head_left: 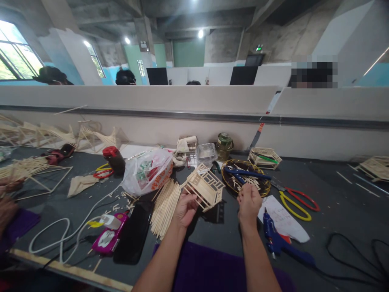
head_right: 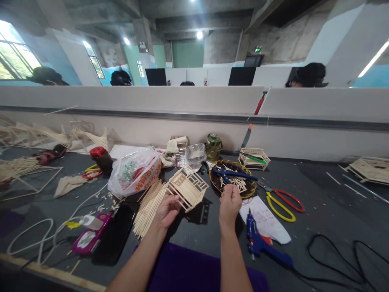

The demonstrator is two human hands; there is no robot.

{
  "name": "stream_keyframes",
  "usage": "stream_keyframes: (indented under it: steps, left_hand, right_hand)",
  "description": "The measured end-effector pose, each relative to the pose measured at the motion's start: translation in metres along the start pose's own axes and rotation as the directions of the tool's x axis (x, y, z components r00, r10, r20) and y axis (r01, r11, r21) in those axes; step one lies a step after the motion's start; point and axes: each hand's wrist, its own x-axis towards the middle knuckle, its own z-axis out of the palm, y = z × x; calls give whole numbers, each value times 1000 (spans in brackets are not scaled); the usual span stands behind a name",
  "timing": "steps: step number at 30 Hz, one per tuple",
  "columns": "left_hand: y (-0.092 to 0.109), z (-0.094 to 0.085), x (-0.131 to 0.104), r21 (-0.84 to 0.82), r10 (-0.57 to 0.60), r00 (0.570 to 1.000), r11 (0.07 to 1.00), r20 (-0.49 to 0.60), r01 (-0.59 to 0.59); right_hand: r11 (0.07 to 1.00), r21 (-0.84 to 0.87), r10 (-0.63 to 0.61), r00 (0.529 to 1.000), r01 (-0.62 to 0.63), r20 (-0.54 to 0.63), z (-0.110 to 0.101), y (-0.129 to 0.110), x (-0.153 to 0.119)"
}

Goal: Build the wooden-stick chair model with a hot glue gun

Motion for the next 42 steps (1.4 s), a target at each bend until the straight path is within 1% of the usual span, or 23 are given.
stream_keyframes:
  steps: [2, 3, 5, 8, 12, 14, 18, 21, 27, 31, 37, 42]
  left_hand:
    - [0, 0, 0, -1, -3, 1000, 1000, -11, 3]
    - [0, 0, 0, -3, -5, 1000, 1000, -15, 5]
    - [1, 0, 0, -14, -7, 1000, 1000, -20, 7]
    - [1, 0, -1, -50, -5, 999, 999, -37, 3]
    - [0, 1, -1, -95, 3, 999, 995, -53, -8]
    - [-1, 2, -1, -109, -4, 999, 994, -53, -2]
    - [-2, 3, -1, -125, -16, 999, 992, -36, 12]
    - [-3, 3, -2, -132, -9, 999, 991, -39, 3]
    - [-6, 1, -1, -110, -17, 999, 994, -47, 11]
    - [-6, 0, 0, -93, -14, 999, 996, -47, 10]
    - [-7, 1, 0, -146, -33, 997, 989, -63, 23]
    - [-7, 2, 0, -135, -31, 997, 991, -66, 22]
  right_hand:
    - [998, 67, 11, 999, -8, -48, 2, -2, -1]
    - [998, 67, 12, 998, -8, -55, 3, -2, -2]
    - [1000, 7, 7, 1000, -7, -30, 6, -2, -4]
    - [996, -86, -15, 999, 20, 51, 9, 1, -6]
    - [996, -89, 20, 979, -2, 203, 13, 3, -11]
    - [992, -123, 17, 972, 12, 234, 15, 3, -14]
    - [980, -176, -42, 961, 92, 272, 16, -3, -20]
    - [980, -158, -76, 962, 121, 263, 17, -8, -22]
    - [985, -127, -85, 969, 117, 234, 17, -15, -25]
    - [982, -106, -127, 965, 155, 228, 18, -16, -26]
    - [972, -115, -176, 959, 204, 221, 18, -17, -28]
    - [957, -112, -237, 942, 269, 236, 17, -17, -29]
